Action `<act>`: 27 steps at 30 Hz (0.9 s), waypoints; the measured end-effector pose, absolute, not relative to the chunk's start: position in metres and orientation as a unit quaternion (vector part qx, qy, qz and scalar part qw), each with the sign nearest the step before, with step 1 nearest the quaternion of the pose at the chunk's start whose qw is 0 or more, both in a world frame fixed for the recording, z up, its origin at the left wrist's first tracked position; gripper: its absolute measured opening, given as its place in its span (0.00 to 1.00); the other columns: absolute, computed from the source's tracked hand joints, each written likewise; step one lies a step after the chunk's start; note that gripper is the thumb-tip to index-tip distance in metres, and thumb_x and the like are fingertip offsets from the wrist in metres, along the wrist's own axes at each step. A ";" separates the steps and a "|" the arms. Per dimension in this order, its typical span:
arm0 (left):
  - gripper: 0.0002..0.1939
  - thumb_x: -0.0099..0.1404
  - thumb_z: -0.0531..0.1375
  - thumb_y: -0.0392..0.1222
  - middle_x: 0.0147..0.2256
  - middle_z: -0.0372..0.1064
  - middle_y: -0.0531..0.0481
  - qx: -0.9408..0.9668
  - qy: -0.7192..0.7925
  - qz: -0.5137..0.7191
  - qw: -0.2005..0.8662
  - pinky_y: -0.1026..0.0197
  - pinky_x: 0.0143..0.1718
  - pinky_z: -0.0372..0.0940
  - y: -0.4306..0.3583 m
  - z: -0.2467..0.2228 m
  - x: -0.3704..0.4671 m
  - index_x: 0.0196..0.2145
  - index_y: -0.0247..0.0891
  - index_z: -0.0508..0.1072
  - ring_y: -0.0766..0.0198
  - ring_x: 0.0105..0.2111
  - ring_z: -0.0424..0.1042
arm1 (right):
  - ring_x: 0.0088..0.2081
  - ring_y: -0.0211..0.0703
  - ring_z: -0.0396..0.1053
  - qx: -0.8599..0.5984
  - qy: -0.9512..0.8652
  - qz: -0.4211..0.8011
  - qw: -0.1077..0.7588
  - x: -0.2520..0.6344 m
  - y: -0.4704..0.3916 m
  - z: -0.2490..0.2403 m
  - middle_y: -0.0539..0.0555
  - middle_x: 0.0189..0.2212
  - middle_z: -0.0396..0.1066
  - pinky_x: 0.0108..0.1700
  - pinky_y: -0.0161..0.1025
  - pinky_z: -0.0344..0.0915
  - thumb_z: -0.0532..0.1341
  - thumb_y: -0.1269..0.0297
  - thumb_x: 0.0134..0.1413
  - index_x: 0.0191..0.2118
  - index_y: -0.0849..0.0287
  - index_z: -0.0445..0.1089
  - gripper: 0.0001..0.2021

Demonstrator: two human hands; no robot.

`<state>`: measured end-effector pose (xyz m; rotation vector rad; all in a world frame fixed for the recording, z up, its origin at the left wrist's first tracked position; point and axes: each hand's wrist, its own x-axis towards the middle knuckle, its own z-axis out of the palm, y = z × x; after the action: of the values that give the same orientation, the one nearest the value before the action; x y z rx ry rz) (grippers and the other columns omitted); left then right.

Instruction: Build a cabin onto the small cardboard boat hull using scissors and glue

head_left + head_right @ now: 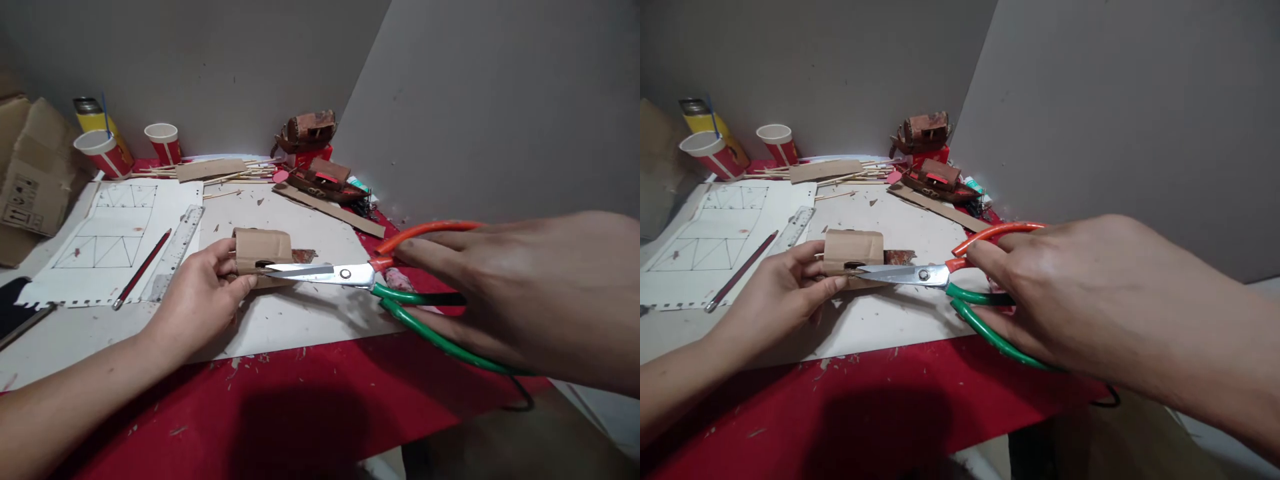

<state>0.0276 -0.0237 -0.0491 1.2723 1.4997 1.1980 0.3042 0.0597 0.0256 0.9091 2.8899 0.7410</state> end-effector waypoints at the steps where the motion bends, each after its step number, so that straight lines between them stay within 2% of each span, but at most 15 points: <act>1: 0.21 0.62 0.63 0.33 0.32 0.81 0.50 0.502 0.594 0.475 0.413 0.54 0.43 0.75 -0.024 -0.049 0.028 0.53 0.37 0.75 0.58 0.32 0.79 | 0.15 0.47 0.61 0.281 0.929 0.240 0.023 0.303 0.060 0.028 0.49 0.15 0.64 0.20 0.39 0.42 0.51 0.46 0.54 0.26 0.49 0.62 0.14; 4: 0.21 0.61 0.63 0.32 0.37 0.82 0.47 0.492 0.589 0.482 0.423 0.53 0.44 0.74 -0.024 -0.047 0.029 0.53 0.37 0.75 0.57 0.36 0.80 | 0.13 0.44 0.54 0.256 0.938 0.221 0.079 0.296 0.065 0.036 0.47 0.13 0.61 0.22 0.39 0.38 0.54 0.48 0.53 0.28 0.49 0.63 0.12; 9: 0.23 0.60 0.65 0.33 0.42 0.82 0.43 0.493 0.570 0.493 0.434 0.54 0.44 0.75 -0.023 -0.052 0.027 0.54 0.36 0.75 0.52 0.43 0.80 | 0.16 0.43 0.57 0.283 0.936 0.142 0.157 0.288 0.074 0.043 0.48 0.16 0.65 0.23 0.39 0.42 0.58 0.53 0.52 0.30 0.49 0.66 0.08; 12: 0.23 0.62 0.64 0.33 0.46 0.81 0.43 0.503 0.553 0.498 0.440 0.56 0.48 0.73 -0.022 -0.056 0.027 0.55 0.36 0.74 0.54 0.48 0.79 | 0.14 0.41 0.53 0.267 0.942 0.158 0.129 0.294 0.075 0.037 0.48 0.15 0.63 0.23 0.40 0.40 0.59 0.49 0.52 0.29 0.50 0.66 0.11; 17: 0.20 0.63 0.64 0.33 0.50 0.80 0.44 0.519 0.572 0.488 0.406 0.58 0.54 0.71 -0.023 -0.065 0.031 0.54 0.36 0.74 0.57 0.48 0.79 | 0.13 0.41 0.46 0.235 0.944 0.226 0.055 0.312 0.070 0.022 0.46 0.11 0.55 0.25 0.41 0.36 0.54 0.44 0.59 0.27 0.49 0.59 0.17; 27: 0.20 0.63 0.65 0.36 0.50 0.79 0.42 0.532 0.591 0.479 0.371 0.56 0.53 0.71 -0.027 -0.076 0.028 0.54 0.35 0.73 0.54 0.49 0.78 | 0.12 0.42 0.50 0.225 0.953 0.180 0.097 0.301 0.068 0.011 0.44 0.11 0.52 0.23 0.40 0.35 0.54 0.50 0.57 0.28 0.50 0.57 0.12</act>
<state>0.0284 -0.0265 -0.0763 1.3645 1.5149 1.2288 0.3010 0.0684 0.0112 0.6660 2.8208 0.5339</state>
